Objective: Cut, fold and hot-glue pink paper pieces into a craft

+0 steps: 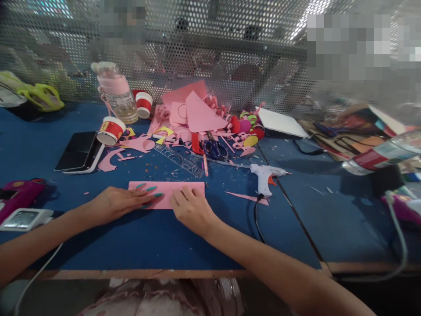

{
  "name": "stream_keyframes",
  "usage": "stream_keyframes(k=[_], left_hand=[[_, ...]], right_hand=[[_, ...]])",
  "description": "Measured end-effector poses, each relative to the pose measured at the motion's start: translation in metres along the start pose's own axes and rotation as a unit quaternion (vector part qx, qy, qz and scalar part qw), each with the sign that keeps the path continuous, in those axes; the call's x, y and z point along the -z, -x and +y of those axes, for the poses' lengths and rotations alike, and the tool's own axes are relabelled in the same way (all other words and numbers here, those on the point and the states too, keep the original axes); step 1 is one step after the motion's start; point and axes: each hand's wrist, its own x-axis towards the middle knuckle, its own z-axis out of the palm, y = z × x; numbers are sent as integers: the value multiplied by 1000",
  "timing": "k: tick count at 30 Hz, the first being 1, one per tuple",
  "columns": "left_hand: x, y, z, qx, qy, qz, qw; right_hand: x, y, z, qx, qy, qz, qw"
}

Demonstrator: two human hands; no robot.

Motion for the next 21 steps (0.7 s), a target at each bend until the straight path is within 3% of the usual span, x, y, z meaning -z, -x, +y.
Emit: stream_keyframes(k=[5,8,10,14,21], left_hand=[[-4,1,-1,9,17,19,1000],[-1,-1,1,9,31,34,999],[2,-4,2,5,42,16,999],[1,-7,2,13,56,-28,998],[-4,-5,1,27,54,-46,997]], right_hand=[[-14,-6,9,-108,-164,7,981],[-14,-6,10,-54,-232,-9,971],[-13,-7,9,-12,-232,-34,972],[-11,-8,3,-2,-181,-69,981],[-19,-15,-26,-116,-194,-94,970]])
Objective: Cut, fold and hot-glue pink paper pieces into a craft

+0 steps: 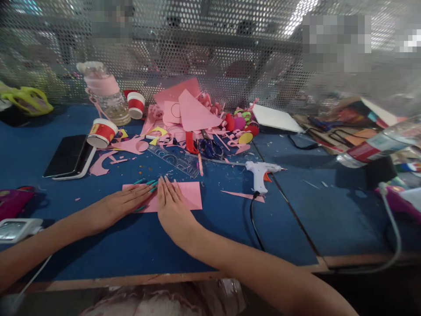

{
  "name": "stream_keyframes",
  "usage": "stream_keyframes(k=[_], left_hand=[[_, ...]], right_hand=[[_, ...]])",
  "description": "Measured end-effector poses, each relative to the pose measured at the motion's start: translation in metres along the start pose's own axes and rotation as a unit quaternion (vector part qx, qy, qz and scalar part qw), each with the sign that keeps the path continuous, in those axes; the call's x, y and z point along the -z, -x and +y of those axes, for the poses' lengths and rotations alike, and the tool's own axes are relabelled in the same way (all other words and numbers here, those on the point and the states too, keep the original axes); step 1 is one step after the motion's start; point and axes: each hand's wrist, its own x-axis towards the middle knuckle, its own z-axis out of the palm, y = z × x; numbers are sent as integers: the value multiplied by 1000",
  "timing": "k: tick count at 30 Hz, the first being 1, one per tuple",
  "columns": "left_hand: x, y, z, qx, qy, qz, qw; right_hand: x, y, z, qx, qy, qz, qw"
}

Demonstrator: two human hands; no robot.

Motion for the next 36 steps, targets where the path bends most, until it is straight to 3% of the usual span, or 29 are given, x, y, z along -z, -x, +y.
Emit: stream_keyframes(k=[5,12,16,22,27,32,36], left_hand=[[4,-2,3,19,18,-21,999],[5,-2,4,33,-1,-40,999],[1,-1,3,47,2,-30,998],[-3,0,3,48,-3,-8,999],[-9,1,4,57,-68,42,995],[-11,2,7,113,-115,87,983],[-9,3,7,131,-98,80,983]], right_hand=[[-1,0,-3,-10,-36,4,999],[5,2,-3,-2,7,22,1000],[9,2,-1,-84,8,23,996],[11,6,9,-70,-34,15,997],[6,13,14,-159,1,77,984],[7,14,16,-162,4,50,986],[11,14,17,-203,25,57,977]])
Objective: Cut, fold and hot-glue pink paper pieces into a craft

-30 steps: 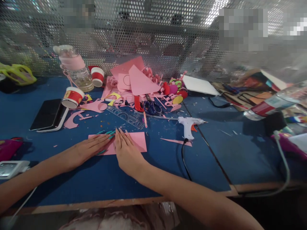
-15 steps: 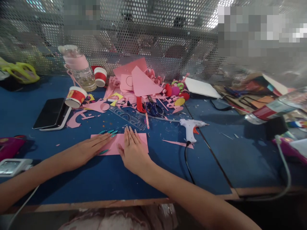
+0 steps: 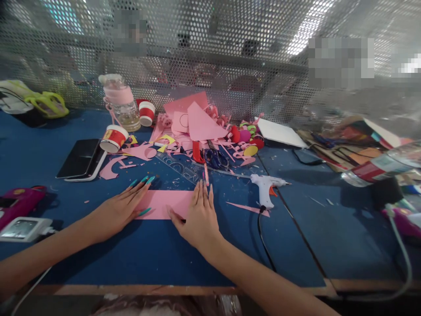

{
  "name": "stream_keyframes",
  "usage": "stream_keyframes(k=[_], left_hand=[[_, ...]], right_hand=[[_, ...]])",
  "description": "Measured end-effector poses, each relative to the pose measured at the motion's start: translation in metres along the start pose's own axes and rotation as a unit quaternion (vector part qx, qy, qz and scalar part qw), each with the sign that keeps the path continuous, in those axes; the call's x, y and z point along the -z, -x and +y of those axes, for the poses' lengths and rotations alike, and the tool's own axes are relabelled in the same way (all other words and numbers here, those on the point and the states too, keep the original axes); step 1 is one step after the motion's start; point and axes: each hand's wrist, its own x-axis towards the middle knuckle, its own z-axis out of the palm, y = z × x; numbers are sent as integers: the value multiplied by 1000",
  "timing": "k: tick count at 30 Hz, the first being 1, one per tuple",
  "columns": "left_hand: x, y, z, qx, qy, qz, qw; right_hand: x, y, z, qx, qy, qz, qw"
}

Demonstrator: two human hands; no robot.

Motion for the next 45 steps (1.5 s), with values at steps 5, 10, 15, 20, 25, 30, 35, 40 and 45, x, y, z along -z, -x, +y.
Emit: stream_keyframes(k=[5,10,15,20,25,30,35,40,45], left_hand=[[8,0,-5,29,66,-39,997],[20,-13,-13,124,163,-20,979],[40,-29,-31,148,244,-100,953],[61,-32,-30,46,66,262,962],[54,-41,-15,-27,-147,489,859],[34,-44,-15,-64,-206,424,880],[27,-42,-15,-48,-170,317,932],[31,-46,-19,0,23,187,982],[33,-50,-28,142,251,166,943]], right_hand=[[-4,-1,1,11,-15,7,1000],[-1,-1,-1,8,-44,5,999],[36,-15,9,33,-100,41,994],[65,-49,47,-96,-306,222,921],[62,-75,70,-117,-594,46,794],[60,-68,63,-115,-685,-67,716],[48,-65,64,-104,-659,-46,743],[38,-67,67,-88,-620,-10,779],[30,-65,63,-83,-626,10,776]])
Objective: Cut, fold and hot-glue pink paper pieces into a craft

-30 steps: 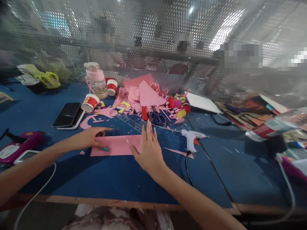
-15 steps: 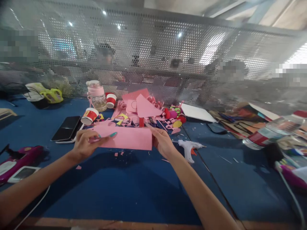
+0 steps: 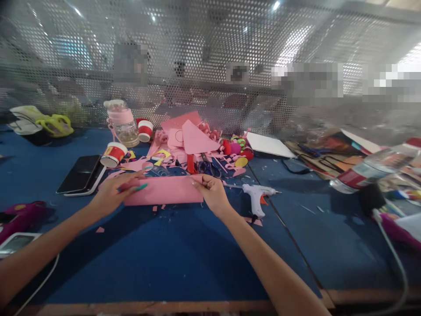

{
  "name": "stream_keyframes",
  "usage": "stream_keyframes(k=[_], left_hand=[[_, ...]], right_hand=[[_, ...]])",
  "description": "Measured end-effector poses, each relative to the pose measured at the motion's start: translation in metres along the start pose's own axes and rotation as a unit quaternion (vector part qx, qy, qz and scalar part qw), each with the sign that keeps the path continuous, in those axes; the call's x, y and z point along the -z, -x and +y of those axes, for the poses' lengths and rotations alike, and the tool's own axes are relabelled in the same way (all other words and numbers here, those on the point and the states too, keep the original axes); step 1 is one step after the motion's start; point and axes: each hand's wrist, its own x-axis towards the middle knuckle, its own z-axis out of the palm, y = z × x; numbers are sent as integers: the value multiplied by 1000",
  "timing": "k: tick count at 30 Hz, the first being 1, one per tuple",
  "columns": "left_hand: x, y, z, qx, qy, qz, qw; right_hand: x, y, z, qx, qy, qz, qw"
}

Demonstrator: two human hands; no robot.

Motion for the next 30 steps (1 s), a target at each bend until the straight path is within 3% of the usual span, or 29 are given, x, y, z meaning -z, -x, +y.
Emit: stream_keyframes(k=[2,4,13,19,30], left_hand=[[0,-1,-1,75,70,3,995],[0,-1,-1,107,106,25,988],[2,0,2,101,135,23,985],[2,0,0,98,120,17,988],[2,0,0,113,108,13,988]], right_hand=[[-1,1,2,-9,-3,5,1000],[-2,1,4,-20,-8,10,1000],[-2,3,-3,-7,17,66,998],[-3,5,-6,22,11,64,998],[1,3,-5,-2,69,100,993]])
